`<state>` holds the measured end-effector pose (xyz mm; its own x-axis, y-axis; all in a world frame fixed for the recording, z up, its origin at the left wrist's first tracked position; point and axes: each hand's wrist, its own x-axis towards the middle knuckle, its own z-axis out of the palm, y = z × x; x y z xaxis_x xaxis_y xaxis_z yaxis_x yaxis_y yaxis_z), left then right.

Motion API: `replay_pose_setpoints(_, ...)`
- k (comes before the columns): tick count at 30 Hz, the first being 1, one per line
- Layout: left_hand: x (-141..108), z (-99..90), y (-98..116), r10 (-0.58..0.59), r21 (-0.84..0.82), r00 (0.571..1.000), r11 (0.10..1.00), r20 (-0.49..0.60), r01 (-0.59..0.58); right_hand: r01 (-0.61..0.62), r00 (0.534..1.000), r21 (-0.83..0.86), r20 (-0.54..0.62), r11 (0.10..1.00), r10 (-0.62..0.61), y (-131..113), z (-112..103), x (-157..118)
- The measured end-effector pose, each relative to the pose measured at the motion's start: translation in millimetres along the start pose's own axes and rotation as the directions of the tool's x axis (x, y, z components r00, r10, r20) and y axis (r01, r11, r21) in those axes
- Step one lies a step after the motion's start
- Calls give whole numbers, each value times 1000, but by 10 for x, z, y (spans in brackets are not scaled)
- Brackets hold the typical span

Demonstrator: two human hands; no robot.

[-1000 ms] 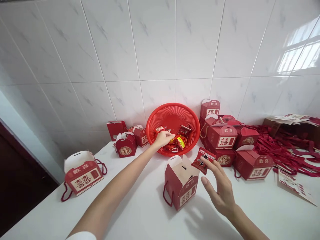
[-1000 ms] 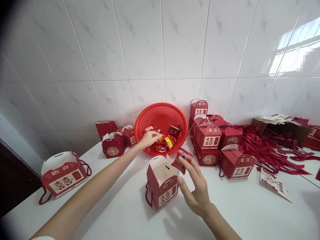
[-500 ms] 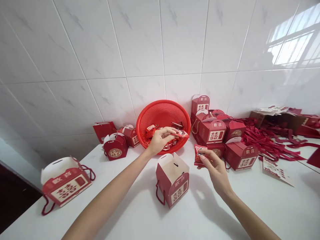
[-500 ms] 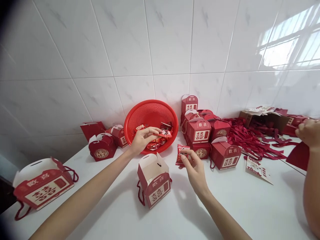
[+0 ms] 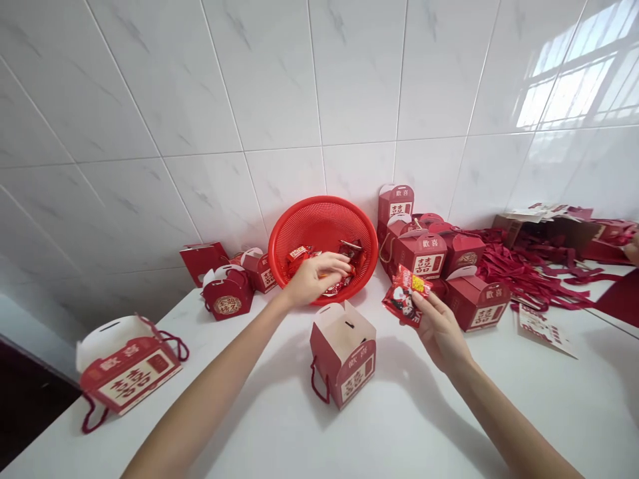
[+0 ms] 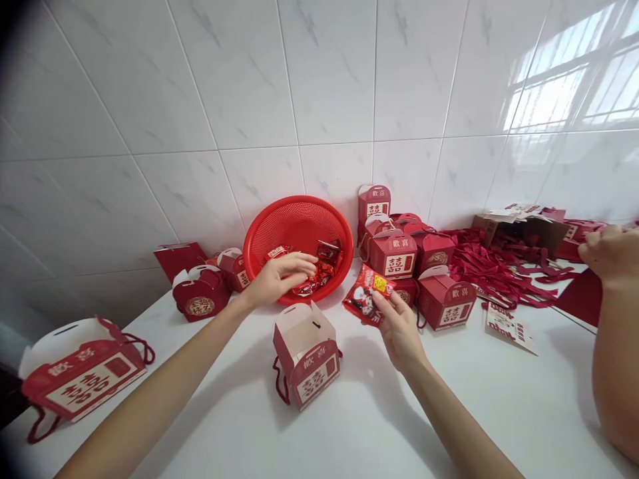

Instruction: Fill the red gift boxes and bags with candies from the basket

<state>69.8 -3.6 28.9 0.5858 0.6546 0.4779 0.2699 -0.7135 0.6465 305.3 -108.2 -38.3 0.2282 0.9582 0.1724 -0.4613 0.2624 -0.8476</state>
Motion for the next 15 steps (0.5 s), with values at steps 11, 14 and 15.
replay_pose_setpoints(11,220,111,-559,-331,682,940,708,90,184,-48,995,29,-86,998,50,-16,-77,80)
replay_pose_setpoints(14,302,208,-525,-354,731,933,653,63,199,-135,986,107,-88,985,144,-18,-107,115)
replay_pose_setpoints(15,327,235,-522,-365,741,928,641,66,199,-172,981,139,-71,975,183,-20,-117,125)
